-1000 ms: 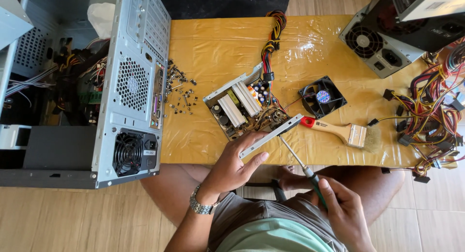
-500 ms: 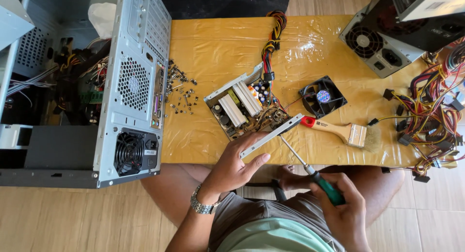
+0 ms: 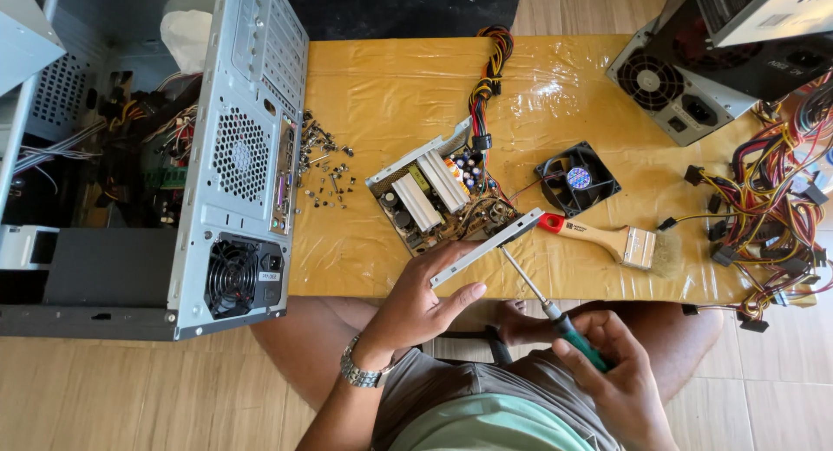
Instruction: Disassembling a computer power supply unit using a screwdriver and manual manipulation
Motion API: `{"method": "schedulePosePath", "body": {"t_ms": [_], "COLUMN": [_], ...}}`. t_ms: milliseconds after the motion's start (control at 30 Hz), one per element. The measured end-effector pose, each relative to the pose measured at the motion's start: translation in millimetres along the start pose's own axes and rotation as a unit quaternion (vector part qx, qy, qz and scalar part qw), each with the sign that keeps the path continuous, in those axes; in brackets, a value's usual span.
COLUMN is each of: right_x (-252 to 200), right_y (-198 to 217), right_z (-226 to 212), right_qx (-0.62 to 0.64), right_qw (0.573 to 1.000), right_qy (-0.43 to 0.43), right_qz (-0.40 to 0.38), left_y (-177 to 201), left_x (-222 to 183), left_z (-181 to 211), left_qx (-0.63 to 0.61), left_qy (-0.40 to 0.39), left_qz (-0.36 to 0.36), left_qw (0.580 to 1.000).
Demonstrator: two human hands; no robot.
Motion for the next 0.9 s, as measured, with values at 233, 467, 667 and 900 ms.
{"method": "schedulePosePath", "body": {"t_ms": [233,467,667,900], "right_x": [3,9,-2,2], "right_y": [0,3,-4,0], "right_z": [6,10,-3,11], "right_qx": [-0.033,-0.007,-0.153,-0.163], "right_qw": [0.994,0.998,0.984,0.979], "right_qy": [-0.086,-0.029,0.004,-0.006], "right_qz": [0.052,0.046,0.096,0.120], "left_y": [-1,0,0,0], "left_x": [1,0,-2,1], "left_z": [-3,-1,-3,1], "left_qx": [0.005,0.006,0.006,-0.003], "left_qy": [-0.006,-0.008,-0.003,-0.005], "left_qz": [0.002,0.009,0.002,0.001], "left_qw": [1.000,1.000,1.000,1.000]}}
Point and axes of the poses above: each hand's wrist, its own x-axis towards the middle knuckle, its own y-axis out of the back of the hand, z = x × y, the point moved 2 cm from there along x, towards the middle knuckle, and after that the axes turned 9 degrees about -x, right-handed, at the moved point
